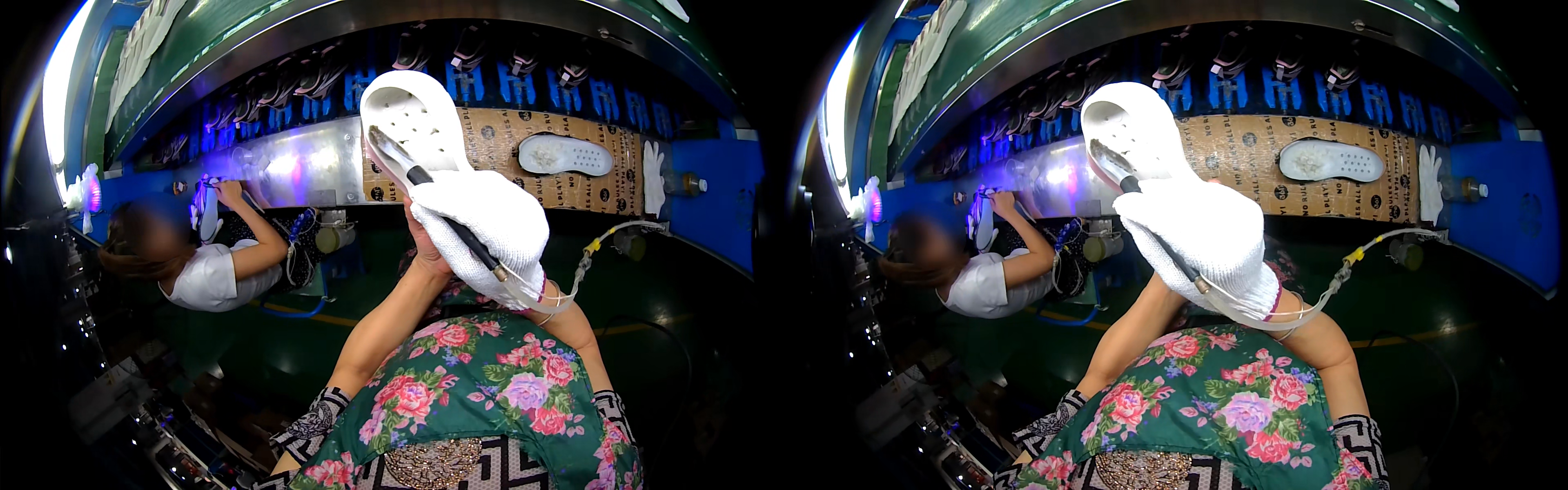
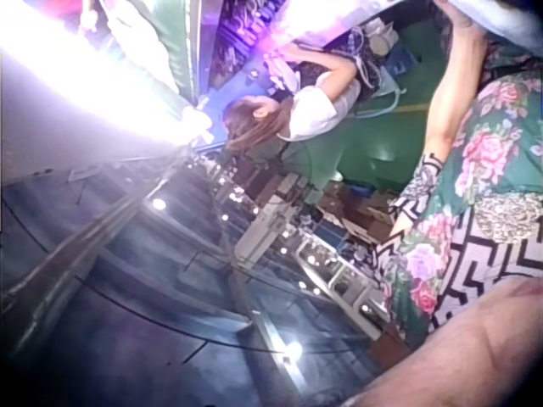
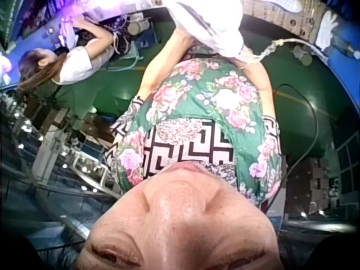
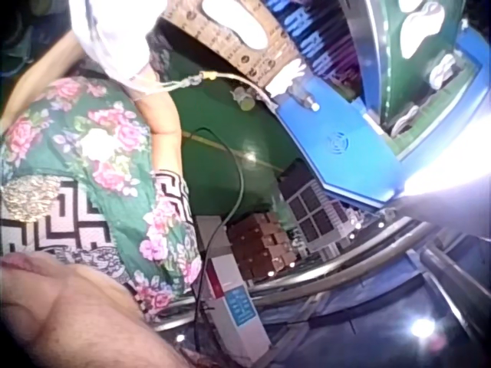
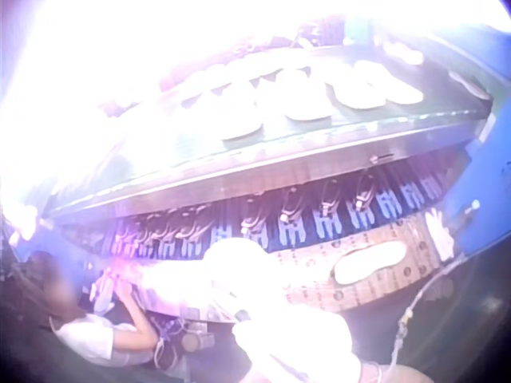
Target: The person holds a white shoe sole and applies a liquid to the interior and bottom edges using a brush, then places the sole on a moving conveyor belt above the workstation.
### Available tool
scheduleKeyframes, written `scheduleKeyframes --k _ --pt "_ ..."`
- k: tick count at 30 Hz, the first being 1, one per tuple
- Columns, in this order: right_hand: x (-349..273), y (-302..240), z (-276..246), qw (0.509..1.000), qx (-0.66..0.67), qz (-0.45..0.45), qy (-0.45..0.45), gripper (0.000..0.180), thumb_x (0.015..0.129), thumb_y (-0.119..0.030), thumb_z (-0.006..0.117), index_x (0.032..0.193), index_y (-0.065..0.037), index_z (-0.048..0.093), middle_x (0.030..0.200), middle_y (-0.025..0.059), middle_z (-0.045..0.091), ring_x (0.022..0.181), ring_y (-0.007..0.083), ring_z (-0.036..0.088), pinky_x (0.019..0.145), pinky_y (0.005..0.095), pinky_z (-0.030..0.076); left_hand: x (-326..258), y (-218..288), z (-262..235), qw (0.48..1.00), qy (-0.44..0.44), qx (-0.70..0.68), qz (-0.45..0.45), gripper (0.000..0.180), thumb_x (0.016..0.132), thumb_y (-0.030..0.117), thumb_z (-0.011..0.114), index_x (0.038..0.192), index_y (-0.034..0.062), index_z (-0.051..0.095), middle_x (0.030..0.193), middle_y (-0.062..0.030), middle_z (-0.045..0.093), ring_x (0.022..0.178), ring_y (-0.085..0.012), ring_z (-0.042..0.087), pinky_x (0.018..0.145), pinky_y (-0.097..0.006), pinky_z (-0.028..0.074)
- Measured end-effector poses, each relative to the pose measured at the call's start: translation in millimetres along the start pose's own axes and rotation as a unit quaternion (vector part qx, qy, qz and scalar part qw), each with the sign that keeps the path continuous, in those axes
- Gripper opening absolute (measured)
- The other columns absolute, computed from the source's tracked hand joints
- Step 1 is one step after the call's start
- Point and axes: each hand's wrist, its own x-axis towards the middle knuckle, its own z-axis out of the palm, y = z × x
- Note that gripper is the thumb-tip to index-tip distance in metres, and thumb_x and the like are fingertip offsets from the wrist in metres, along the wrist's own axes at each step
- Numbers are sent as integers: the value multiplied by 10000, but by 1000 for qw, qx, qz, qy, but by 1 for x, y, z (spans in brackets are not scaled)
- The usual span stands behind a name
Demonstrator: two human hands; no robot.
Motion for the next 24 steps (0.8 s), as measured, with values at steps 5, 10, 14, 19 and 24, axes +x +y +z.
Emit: scheduleKeyframes --k 5,10,14,19,24 --pt "-1 -20 19 993 -83 37 73 297 742 -36 800 1034 -78 766 943 99 742 893 262 730 820 353 567 3 3 23 994 -107 -9 -38 1094 729 847 579 1456 47 413 1388 -184 546 1267 -336 552 1085 -494 450" --pt "3 -14 10 995 49 81 25 404 839 -130 752 1208 -4 646 1102 118 697 1009 235 688 889 315 543 1 10 30 988 -149 -23 -24 1138 714 859 581 1454 13 401 1383 -197 548 1258 -333 560 1071 -490 463" --pt "11 -18 2 993 69 95 26 411 836 -111 763 1216 4 653 1102 116 707 1004 226 694 880 308 550 2 9 31 984 -173 -31 -18 1164 705 866 583 1454 -6 395 1382 -205 548 1258 -332 561 1066 -490 467" --pt "0 -15 7 986 100 127 29 422 832 -88 776 1225 14 661 1102 113 720 998 215 703 868 300 558 6 8 20 989 -146 -26 -16 1125 711 842 606 1473 45 379 1400 -191 533 1278 -333 543 1081 -504 453" --pt "17 -22 -7 995 23 90 24 345 828 -137 775 1159 -58 719 1081 111 728 997 235 706 887 331 555 6 13 10 995 -100 -9 4 1085 719 812 633 1497 107 359 1421 -175 515 1297 -333 526 1094 -517 439"
